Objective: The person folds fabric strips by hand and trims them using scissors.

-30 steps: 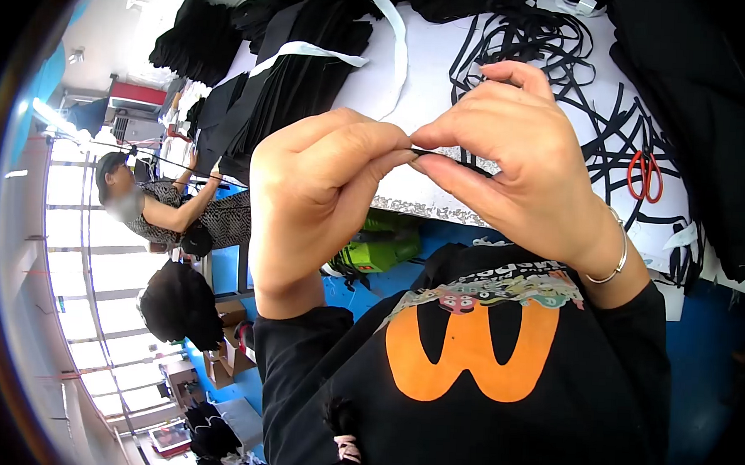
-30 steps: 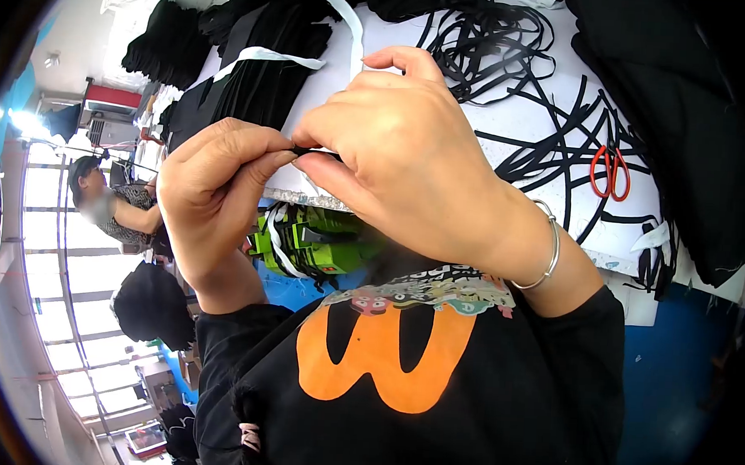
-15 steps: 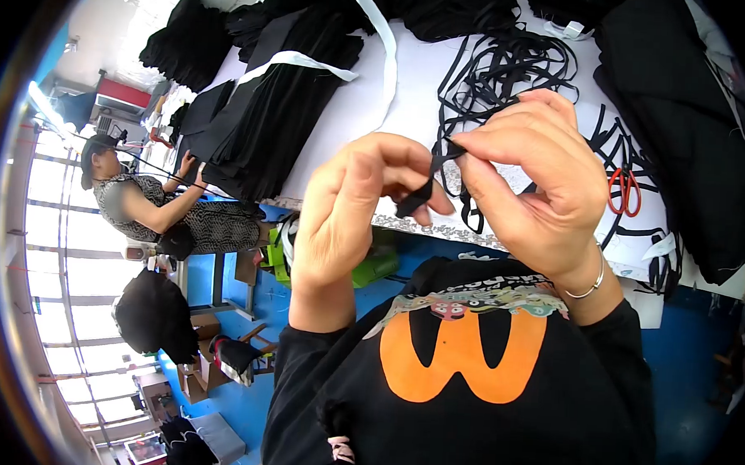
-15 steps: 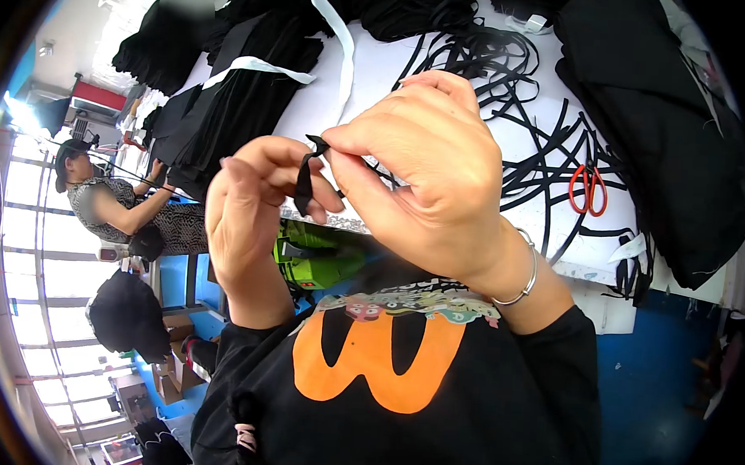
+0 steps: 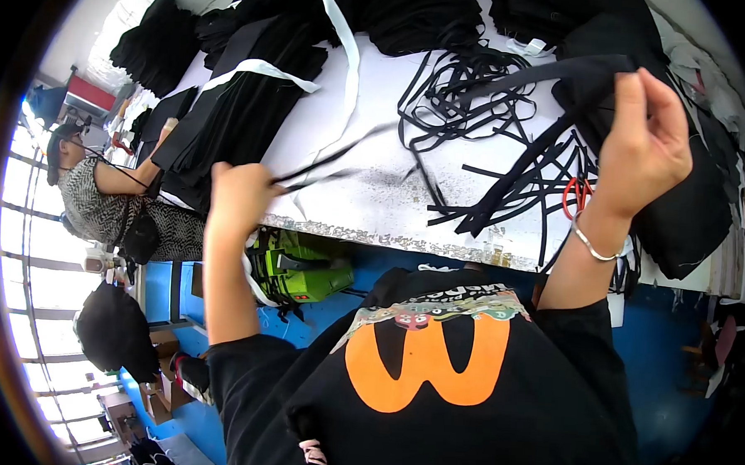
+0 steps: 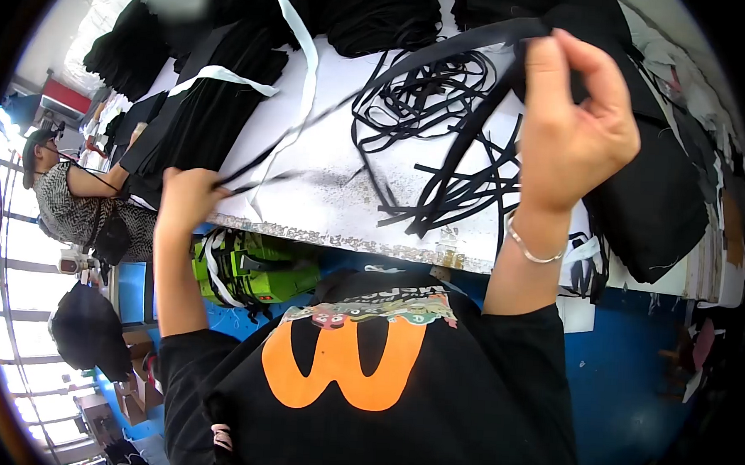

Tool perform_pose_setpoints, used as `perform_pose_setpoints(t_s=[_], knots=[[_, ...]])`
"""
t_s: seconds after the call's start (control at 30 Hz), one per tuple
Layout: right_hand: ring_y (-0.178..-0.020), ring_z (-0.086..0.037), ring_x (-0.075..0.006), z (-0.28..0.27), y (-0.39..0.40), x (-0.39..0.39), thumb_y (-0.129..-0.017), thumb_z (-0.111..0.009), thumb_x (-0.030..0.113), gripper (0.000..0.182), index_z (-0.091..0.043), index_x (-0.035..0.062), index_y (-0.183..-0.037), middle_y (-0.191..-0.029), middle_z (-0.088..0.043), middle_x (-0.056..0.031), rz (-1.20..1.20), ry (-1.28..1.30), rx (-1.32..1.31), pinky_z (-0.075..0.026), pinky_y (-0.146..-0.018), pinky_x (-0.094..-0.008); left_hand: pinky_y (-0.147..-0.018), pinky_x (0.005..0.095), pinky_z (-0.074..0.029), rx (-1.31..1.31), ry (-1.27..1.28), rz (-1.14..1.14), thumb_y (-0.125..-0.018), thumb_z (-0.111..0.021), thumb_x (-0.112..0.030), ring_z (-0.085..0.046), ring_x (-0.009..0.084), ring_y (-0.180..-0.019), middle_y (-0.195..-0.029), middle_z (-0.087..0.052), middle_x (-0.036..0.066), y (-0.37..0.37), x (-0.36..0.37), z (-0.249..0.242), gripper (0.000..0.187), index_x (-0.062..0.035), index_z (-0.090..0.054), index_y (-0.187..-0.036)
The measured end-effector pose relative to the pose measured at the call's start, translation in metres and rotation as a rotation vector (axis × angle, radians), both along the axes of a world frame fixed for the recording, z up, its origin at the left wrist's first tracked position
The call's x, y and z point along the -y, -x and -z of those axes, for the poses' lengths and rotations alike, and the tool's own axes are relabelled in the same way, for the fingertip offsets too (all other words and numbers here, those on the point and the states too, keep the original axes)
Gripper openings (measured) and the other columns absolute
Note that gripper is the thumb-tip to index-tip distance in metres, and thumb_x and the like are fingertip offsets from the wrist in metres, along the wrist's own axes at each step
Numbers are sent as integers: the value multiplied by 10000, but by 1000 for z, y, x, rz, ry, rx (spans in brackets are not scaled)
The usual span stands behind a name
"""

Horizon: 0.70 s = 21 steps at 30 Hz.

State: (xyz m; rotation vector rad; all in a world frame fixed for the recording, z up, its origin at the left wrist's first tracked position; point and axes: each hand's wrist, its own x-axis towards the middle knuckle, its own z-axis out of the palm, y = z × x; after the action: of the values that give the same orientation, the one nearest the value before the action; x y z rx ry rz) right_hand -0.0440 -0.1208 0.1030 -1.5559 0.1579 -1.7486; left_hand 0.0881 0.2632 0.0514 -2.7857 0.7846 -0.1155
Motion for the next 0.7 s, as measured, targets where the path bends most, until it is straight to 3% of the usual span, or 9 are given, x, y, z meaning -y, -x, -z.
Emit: perform_pose_setpoints(t_s=[0.07, 0.13, 0.17, 0.27, 0.3, 0.37, 0.43, 0.6, 0.7], knots=[[-714, -597, -80, -3, 4, 16, -783, -706, -5, 103, -684, -58, -868, -796, -667, -54, 29, -111, 1, -473, -685, -179, -760, 441, -356, 97, 2, -280, -714, -714, -275, -624, 309, -767, -717, -649, 131, -20, -39, -6, 208, -81, -681, -782], [-725, -603, -84, 2, 7, 20, -790, -695, -17, 102, -681, -55, -884, -812, -666, -59, 14, -122, -9, -479, -698, -181, -810, 429, -361, 259, -143, -320, -666, -745, -280, -638, 316, -773, -743, -666, 122, -40, -94, 7, 281, -81, -676, -852], [-715, -599, -75, 5, 5, 18, -777, -703, -19, 99, -683, -46, -870, -797, -667, -50, -59, -115, -7, -475, -679, -180, -857, 428, -376, 62, -305, -459, -612, -772, -305, -635, 311, -896, -924, -683, 110, -21, -70, -17, 458, -90, -658, -1000], [-716, -590, -72, 13, 3, -10, -760, -710, -24, 100, -684, -31, -856, -777, -664, -32, -264, -60, -91, -458, -656, -183, -936, 407, -391, -187, 223, 15, -621, -769, -283, -576, 328, -1065, -1154, -608, 137, 5, -29, -33, 597, -63, -611, -1153], [-722, -595, -110, 15, 0, -21, -735, -717, -27, 112, -683, -14, -841, -751, -661, -43, -250, 98, -114, -462, -690, -219, -917, 384, -420, -414, 609, 206, -681, -736, -202, -593, 284, -1033, -1095, -632, 125, 3, -13, -27, 500, -33, -613, -1136], [-697, -602, -157, 11, -5, -39, -696, -710, -18, 119, -682, 21, -806, -727, -658, -49, -285, 334, -147, -434, -750, -273, -847, 304, -467, -627, 1095, 313, -870, -572, -80, -587, 161, -968, -1045, -651, 104, 29, 38, -33, 244, 13, -625, -1089], [-677, -606, -161, 10, -8, -57, -681, -702, -8, 114, -680, 40, -783, -723, -660, -40, -341, 455, -177, -408, -786, -303, -830, 266, -441, -640, 1426, 438, -927, -509, -144, -597, 161, -971, -1055, -647, 117, 56, 84, -36, 274, 28, -598, -1121], [-661, -606, -156, 9, -6, -84, -669, -697, -3, 108, -670, 66, -747, -707, -660, -19, -400, 552, -229, -380, -814, -329, -786, 247, -462, -1002, 1831, 466, -877, -642, -148, -609, 142, -886, -953, -643, 90, 84, 135, -29, 257, 36, -595, -1050], [-651, -603, -151, 11, -3, -85, -672, -693, -14, 115, -672, 68, -750, -706, -660, -18, -403, 551, -242, -374, -807, -323, -734, 230, -463, -1027, 1958, 425, -845, -674, -96, -585, 114, -785, -879, -634, 74, 89, 141, -27, 186, 22, -605, -970]])
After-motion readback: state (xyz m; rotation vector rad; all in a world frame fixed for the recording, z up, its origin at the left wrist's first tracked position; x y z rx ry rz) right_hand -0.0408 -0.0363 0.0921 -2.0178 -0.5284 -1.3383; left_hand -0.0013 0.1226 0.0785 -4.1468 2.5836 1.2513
